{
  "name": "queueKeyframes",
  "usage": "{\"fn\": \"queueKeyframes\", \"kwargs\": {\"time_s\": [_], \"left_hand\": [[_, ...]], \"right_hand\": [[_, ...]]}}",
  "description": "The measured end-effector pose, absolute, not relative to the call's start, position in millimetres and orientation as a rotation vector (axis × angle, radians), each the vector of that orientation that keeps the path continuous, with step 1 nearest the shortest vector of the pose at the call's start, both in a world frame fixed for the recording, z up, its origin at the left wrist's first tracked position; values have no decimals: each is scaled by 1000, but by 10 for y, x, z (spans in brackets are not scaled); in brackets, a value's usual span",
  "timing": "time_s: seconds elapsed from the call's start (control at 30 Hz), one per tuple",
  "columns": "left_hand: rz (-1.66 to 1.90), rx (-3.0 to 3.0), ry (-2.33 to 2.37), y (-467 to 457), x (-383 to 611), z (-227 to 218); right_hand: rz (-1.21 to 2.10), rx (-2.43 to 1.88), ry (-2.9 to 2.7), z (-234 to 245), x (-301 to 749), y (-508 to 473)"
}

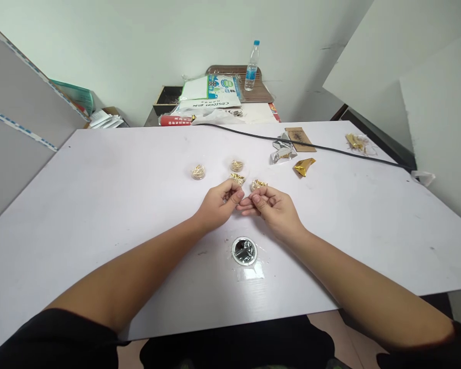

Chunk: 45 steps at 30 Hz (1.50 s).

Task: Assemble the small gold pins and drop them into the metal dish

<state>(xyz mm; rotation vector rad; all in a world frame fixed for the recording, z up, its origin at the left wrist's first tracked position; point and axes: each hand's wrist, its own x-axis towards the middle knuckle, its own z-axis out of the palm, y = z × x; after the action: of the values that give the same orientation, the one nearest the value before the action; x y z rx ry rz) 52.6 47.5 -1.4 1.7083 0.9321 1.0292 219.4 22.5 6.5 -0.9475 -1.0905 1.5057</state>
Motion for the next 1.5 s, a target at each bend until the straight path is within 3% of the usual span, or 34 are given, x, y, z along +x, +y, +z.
{"fn": "queueKeyframes", "kwargs": {"time_s": [0.73,1.07,1.5], "left_hand": [[1010,1504,858,491,523,-26],[824,1698,779,452,537,24],[726,1395,610,421,585,100]], "right_hand": [[1333,-969,-1312,71,2273,232],[1342,-932,-1285,34,2221,179],[1331,-763,-1367,45,2207,146]]}}
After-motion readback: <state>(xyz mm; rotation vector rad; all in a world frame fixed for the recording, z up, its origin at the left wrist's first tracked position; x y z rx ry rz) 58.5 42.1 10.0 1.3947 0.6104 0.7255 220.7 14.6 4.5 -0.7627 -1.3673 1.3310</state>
